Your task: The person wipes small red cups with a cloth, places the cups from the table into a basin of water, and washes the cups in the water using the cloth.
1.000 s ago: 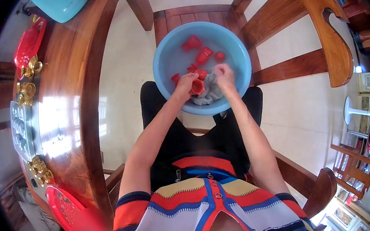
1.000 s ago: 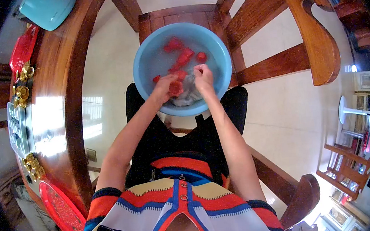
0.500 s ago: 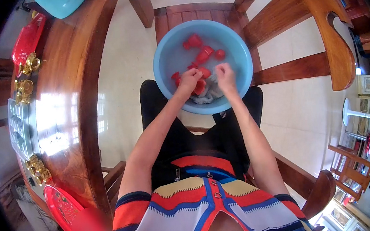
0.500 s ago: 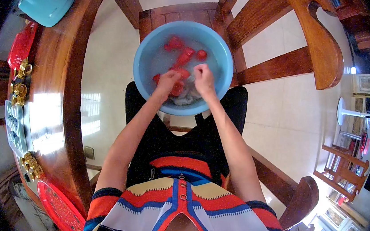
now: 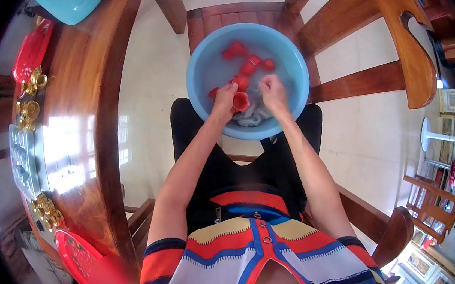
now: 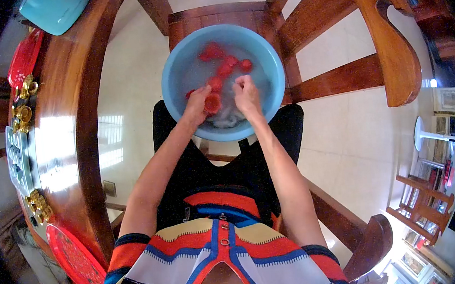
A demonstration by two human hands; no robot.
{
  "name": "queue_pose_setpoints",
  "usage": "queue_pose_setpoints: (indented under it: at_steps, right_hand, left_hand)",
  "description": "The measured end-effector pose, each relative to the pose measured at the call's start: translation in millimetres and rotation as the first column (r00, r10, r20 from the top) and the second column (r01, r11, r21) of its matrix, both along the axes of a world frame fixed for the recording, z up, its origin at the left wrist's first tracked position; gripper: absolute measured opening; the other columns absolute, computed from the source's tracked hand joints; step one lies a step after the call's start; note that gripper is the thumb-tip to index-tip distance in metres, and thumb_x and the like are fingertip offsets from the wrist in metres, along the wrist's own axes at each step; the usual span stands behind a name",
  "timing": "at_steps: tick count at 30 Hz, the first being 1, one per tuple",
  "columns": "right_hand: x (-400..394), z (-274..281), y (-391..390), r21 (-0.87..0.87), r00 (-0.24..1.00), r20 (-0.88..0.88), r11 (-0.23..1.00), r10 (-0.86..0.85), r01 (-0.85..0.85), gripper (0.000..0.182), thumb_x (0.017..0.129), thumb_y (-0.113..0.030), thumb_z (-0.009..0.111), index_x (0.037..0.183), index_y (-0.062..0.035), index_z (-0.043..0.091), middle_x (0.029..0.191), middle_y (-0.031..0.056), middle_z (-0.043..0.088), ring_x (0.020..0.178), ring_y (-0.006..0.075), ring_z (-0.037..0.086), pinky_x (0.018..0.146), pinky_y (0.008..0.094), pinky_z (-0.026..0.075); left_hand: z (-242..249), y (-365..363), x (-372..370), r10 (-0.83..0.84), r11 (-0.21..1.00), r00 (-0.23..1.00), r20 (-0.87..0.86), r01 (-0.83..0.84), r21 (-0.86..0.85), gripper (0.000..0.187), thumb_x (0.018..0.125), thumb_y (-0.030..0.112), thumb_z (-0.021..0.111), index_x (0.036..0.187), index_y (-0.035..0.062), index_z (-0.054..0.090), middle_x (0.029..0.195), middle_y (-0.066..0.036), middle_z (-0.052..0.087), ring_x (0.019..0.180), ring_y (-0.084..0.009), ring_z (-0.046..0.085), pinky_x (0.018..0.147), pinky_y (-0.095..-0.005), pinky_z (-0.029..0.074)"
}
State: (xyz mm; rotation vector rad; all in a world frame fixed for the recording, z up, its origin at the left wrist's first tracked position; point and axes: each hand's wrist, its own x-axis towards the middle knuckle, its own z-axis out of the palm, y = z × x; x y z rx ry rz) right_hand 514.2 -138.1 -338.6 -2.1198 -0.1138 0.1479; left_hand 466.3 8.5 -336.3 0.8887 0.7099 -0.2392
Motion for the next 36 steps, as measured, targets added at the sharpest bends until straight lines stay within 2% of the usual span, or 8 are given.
queue_pose_setpoints:
  at_steps: [3,9,11,14,25,28,34,36]
  right_hand:
    - [-10,0,11,0.308,0.997,0.053,0.949,0.06,-0.074,0.018,0.082,-0.013,0.057,0.097,-0.0028,0.054,0.084,0.0135,0.063,0.08,0.029,0.061,0.074,0.0365,0.047]
    - [-7,-6,13,0.096,0.991,0.09,0.99,0.094,-0.103,0.011,0.08,-0.008,0.056,0.089,-0.0013,0.057,0.085,0.0157,0.062,0.081,0.0306,0.06,0.07,0.0363,0.046]
    - [-4,-12,14,0.106,0.993,0.11,0.993,0.045,-0.057,0.009,0.08,-0.007,0.056,0.087,-0.0014,0.057,0.083,0.0159,0.061,0.08,0.0316,0.06,0.07,0.0368,0.046]
    - [-12,4,18,0.143,0.986,0.142,0.984,0.086,-0.106,0.007,0.08,-0.007,0.055,0.084,-0.0018,0.057,0.081,0.0163,0.06,0.078,0.033,0.059,0.069,0.0378,0.046]
    - [-10,0,12,0.07,0.977,0.126,0.981,0.173,-0.183,0.01,0.081,-0.011,0.057,0.087,-0.0026,0.058,0.081,0.0162,0.062,0.078,0.0328,0.061,0.069,0.0384,0.046]
    - [-5,5,11,0.115,0.997,0.082,0.993,-0.002,-0.008,0.01,0.081,-0.011,0.057,0.087,-0.0033,0.058,0.081,0.0158,0.062,0.078,0.0323,0.061,0.068,0.0382,0.046]
    - [-11,-1,11,0.104,0.972,0.153,0.976,0.176,-0.193,0.011,0.082,-0.013,0.056,0.087,-0.0034,0.058,0.082,0.0165,0.062,0.079,0.0321,0.061,0.068,0.0382,0.046]
    - [-2,-5,8,0.098,0.999,0.028,0.995,0.018,-0.021,0.012,0.083,-0.013,0.055,0.088,-0.0032,0.058,0.083,0.0167,0.062,0.08,0.0314,0.061,0.069,0.0372,0.046]
  left_hand:
    - [-9,5,0,-0.041,0.994,0.998,0.049,0.046,-0.096,0.025,0.094,0.023,0.044,0.104,0.0021,0.051,0.086,-0.01,0.06,0.071,-0.0226,0.06,0.057,-0.0359,0.051]
    - [-14,7,2,-0.267,0.949,0.952,0.15,0.286,-0.13,0.026,0.093,0.025,0.044,0.099,0.001,0.052,0.079,-0.01,0.06,0.064,-0.0228,0.06,0.052,-0.0329,0.05]
    - [-12,5,3,-0.034,0.965,0.998,0.047,0.045,-0.26,0.029,0.094,0.026,0.04,0.098,-0.0012,0.051,0.077,-0.015,0.061,0.059,-0.0284,0.061,0.044,-0.0359,0.048]
    - [-14,7,5,-0.012,0.953,1.0,0.014,0.015,-0.304,0.032,0.094,0.029,0.042,0.096,-0.0013,0.051,0.076,-0.015,0.061,0.057,-0.0282,0.06,0.044,-0.0359,0.047]
    - [-6,9,4,-0.033,0.926,0.999,0.003,0.032,-0.375,0.026,0.092,0.029,0.046,0.093,0.0041,0.052,0.07,-0.008,0.058,0.055,-0.0227,0.055,0.044,-0.0305,0.041]
    - [-3,10,3,-0.075,0.93,0.997,0.003,0.071,-0.361,0.027,0.091,0.03,0.047,0.093,0.0041,0.053,0.069,-0.008,0.058,0.054,-0.0228,0.055,0.043,-0.0309,0.04]
    - [-12,10,6,-0.104,0.938,0.995,-0.001,0.098,-0.332,0.028,0.091,0.031,0.047,0.091,0.0041,0.053,0.067,-0.009,0.058,0.053,-0.0231,0.055,0.041,-0.0305,0.039]
    - [-7,9,6,-0.118,0.945,0.993,-0.016,0.108,-0.31,0.028,0.091,0.032,0.047,0.09,0.0041,0.054,0.066,-0.009,0.057,0.053,-0.0231,0.055,0.041,-0.0299,0.039]
